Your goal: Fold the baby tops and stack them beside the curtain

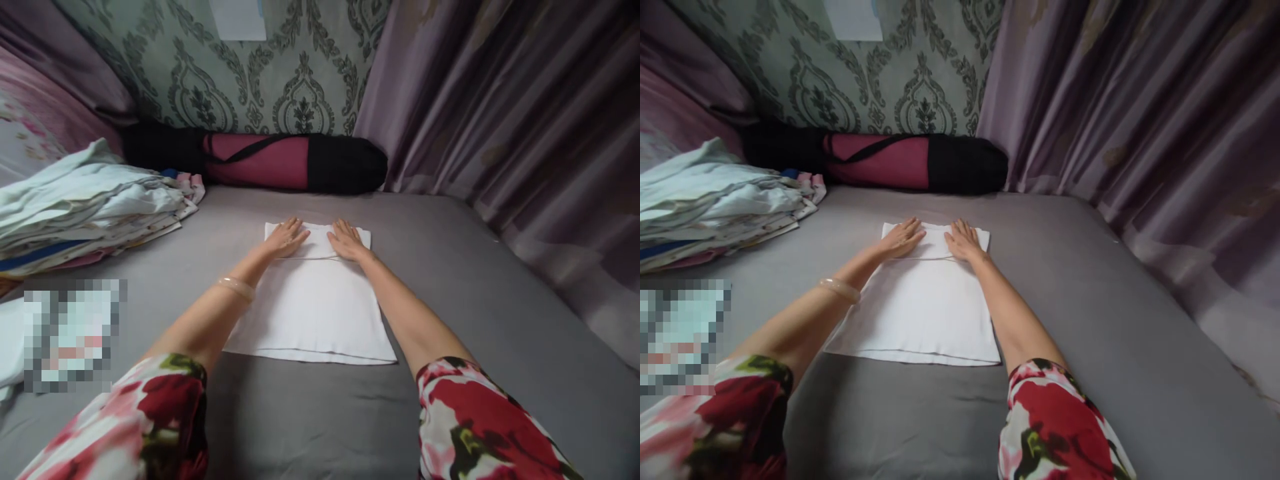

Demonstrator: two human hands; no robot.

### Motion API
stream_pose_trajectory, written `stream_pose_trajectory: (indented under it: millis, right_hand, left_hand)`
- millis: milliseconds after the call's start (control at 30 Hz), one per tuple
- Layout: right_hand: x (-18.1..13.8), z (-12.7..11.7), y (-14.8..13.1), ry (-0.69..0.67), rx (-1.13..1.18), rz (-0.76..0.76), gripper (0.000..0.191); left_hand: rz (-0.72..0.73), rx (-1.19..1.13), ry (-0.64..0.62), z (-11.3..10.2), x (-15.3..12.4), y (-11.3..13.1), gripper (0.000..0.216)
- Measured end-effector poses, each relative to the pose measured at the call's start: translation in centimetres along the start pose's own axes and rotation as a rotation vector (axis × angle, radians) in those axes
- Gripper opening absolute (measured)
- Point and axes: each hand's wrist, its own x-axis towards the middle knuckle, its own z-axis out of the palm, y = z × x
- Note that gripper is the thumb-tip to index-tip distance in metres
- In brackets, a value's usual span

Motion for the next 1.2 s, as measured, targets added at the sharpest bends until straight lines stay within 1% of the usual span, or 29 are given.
stream_pose_trajectory:
  millis: [67,133,267,333,433,467,533,600,667,733,833,900,1000,1100,1200]
  right_hand:
    - [-0.3,-0.6,0.6,0.027,0.008,0.011,0.067]
    - [-0.9,-0.6,1.0,0.07,-0.03,0.035,0.068]
    - [-1.7,0.2,1.4,0.069,-0.105,0.046,0.067]
    - [-1.7,0.2,1.4,0.062,-0.116,0.047,0.067]
    - [-1.9,-0.3,1.1,0.033,-0.098,0.054,0.067]
    - [-2.1,-0.4,0.9,0.047,-0.095,0.044,0.066]
    - [-3.0,-0.4,0.2,0.085,-0.099,-0.028,0.064]
    - [-4.0,0.0,-0.6,0.088,-0.108,-0.133,0.06]
    - [-4.8,0.4,-1.3,0.038,-0.11,-0.189,0.057]
    - [-5.1,0.7,-1.7,0.001,-0.112,-0.193,0.056]
    - [-5.4,0.4,-2.0,-0.036,-0.116,-0.183,0.056]
    - [-5.9,0.3,-2.4,-0.022,-0.131,-0.204,0.056]
    - [-7.1,0.8,-3.4,0.023,-0.14,-0.271,0.056]
    - [-7.9,1.5,-4.0,0.006,-0.122,-0.275,0.056]
    - [-8.0,1.4,-4.0,-0.046,-0.109,-0.275,0.057]
  left_hand:
    - [-0.028,0.028,0.077,-0.3,-0.7,-0.8,0.073]
    - [-0.055,0.059,0.117,0.2,-1.2,-1.8,0.075]
    - [-0.079,0.069,0.073,1.6,-1.6,-3.5,0.079]
    - [-0.083,0.072,0.048,1.5,-1.5,-3.6,0.079]
    - [-0.099,0.102,0.015,0.4,-2.0,-2.5,0.077]
    - [-0.091,0.114,0.027,0.0,-2.4,-2.0,0.076]
    - [-0.041,0.133,0.062,-0.4,-3.2,-0.6,0.074]
    - [0.034,0.133,0.054,-0.1,-4.0,0.5,0.072]
    - [0.077,0.125,0.009,0.6,-4.6,1.1,0.071]
    - [0.079,0.113,-0.017,1.2,-4.7,1.3,0.07]
    - [0.063,0.102,-0.041,1.2,-5.0,1.3,0.07]
    - [0.076,0.116,-0.017,1.1,-5.5,1.6,0.069]
    - [0.131,0.12,0.027,1.3,-6.6,2.5,0.067]
    - [0.145,0.09,0.005,1.8,-7.4,3.2,0.067]
    - [0.153,0.076,-0.03,1.9,-7.8,3.3,0.068]
